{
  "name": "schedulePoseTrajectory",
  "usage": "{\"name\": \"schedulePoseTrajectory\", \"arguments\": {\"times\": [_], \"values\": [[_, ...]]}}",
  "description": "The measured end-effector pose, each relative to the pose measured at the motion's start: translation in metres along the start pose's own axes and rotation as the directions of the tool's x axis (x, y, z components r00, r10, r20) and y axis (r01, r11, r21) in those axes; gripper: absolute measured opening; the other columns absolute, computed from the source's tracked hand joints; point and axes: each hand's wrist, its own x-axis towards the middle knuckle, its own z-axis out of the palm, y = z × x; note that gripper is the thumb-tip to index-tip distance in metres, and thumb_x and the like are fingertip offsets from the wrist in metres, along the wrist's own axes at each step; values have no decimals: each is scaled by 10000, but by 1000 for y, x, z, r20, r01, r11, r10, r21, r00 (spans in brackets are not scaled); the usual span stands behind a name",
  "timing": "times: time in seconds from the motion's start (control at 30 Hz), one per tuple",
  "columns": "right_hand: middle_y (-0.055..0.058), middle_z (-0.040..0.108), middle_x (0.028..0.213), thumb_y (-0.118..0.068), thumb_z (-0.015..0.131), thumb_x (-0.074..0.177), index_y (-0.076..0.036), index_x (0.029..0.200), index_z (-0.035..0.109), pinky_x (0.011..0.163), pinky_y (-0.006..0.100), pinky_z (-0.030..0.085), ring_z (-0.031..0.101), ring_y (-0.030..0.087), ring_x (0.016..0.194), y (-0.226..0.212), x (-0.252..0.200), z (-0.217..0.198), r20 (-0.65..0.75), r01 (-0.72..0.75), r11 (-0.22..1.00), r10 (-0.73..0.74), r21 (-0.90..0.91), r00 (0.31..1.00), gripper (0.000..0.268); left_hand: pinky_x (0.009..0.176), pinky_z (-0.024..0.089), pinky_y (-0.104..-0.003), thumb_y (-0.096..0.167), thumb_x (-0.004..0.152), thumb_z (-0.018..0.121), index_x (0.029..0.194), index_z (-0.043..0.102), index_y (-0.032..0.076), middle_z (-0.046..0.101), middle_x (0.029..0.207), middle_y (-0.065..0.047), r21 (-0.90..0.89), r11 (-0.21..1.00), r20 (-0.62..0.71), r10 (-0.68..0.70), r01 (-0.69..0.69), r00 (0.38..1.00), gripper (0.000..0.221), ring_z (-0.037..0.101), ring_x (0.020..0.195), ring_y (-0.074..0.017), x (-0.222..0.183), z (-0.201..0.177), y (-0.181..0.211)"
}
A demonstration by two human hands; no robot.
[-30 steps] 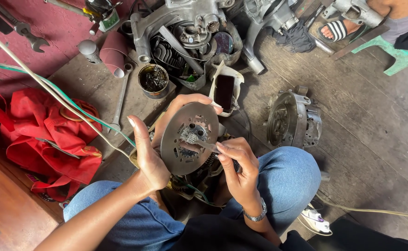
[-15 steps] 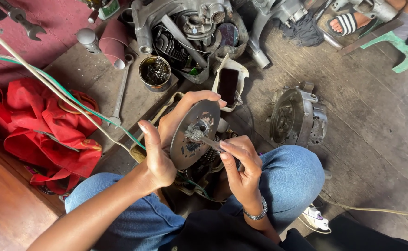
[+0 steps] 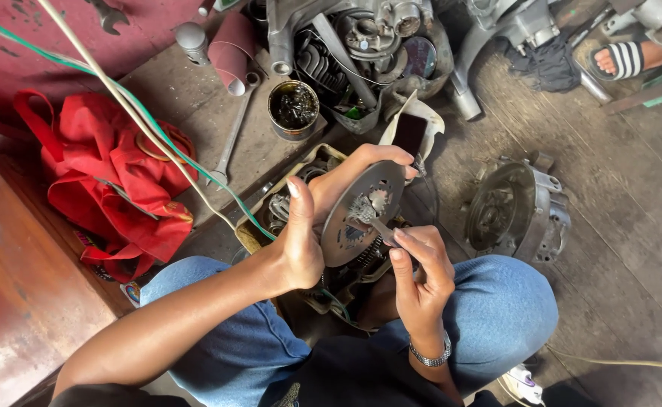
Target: Cleaning a metal clutch or brake disc by scraping debris from holes and splines using a small tool.
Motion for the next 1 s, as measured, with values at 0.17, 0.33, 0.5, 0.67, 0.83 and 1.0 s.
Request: {"name": "schedulePoseTrajectory", "arguments": {"times": [0.17, 0.33, 0.5, 0.67, 0.83, 1.0], "values": [[127, 658, 1042, -88, 549, 1080, -76, 1248, 604, 877, 351, 603, 681, 259, 956, 0, 1, 2, -5, -12, 1000, 12, 17, 1000, 177, 842, 454, -301, 909, 868, 97, 1342, 521, 10, 603, 1230, -121, 19, 999, -8, 27, -27, 1000, 1101, 559, 962, -162, -1, -2, -4], [136, 635, 1022, -91, 543, 1083, -62, 1239, 600, 855, 355, 604, 678, 271, 937, 6, -2, 3, -31, -8, 1000, 8, -5, 999, 168, 1100, 464, -363, 905, 881, 105, 1390, 500, 10, 588, 1304, -173, -6, 999, 11, 36, -36, 999, 1103, 582, 1279, -241, -2, -4, -6], [140, 636, 1044, -82, 547, 1085, -77, 1259, 613, 848, 352, 605, 692, 274, 940, 6, -2, 2, -19, -24, 1000, 24, -1, 1000, 186, 909, 438, -310, 912, 876, 87, 1353, 504, 6, 570, 1225, -110, 37, 999, 5, 36, -36, 999, 1105, 539, 1016, -167, -1, -4, -6], [137, 641, 1045, -69, 569, 1073, -98, 1240, 630, 862, 348, 637, 711, 272, 945, 3, 1, -3, 24, -60, 998, 59, 25, 998, 180, 966, 487, -338, 907, 903, 17, 1373, 521, 46, 626, 1241, -126, 219, 974, -22, 73, -66, 997, 1103, 618, 1109, -218, -2, -5, -2], [139, 637, 1061, -72, 565, 1077, -83, 1244, 631, 862, 358, 642, 712, 275, 953, 3, -1, -4, 36, -65, 997, 64, 33, 997, 180, 1059, 461, -365, 916, 900, 60, 1374, 516, 18, 601, 1250, -141, 144, 987, -9, 79, -76, 997, 1113, 585, 1179, -231, -3, -3, -6], [162, 637, 1063, -68, 557, 1077, -39, 1228, 624, 866, 357, 631, 707, 284, 949, 3, -3, -3, -25, -35, 999, 36, 11, 999, 167, 869, 501, -315, 918, 857, 112, 1401, 489, 49, 580, 1267, -108, -1, 1000, 31, 10, -10, 999, 1093, 573, 998, -176, -4, 0, -6]]}}
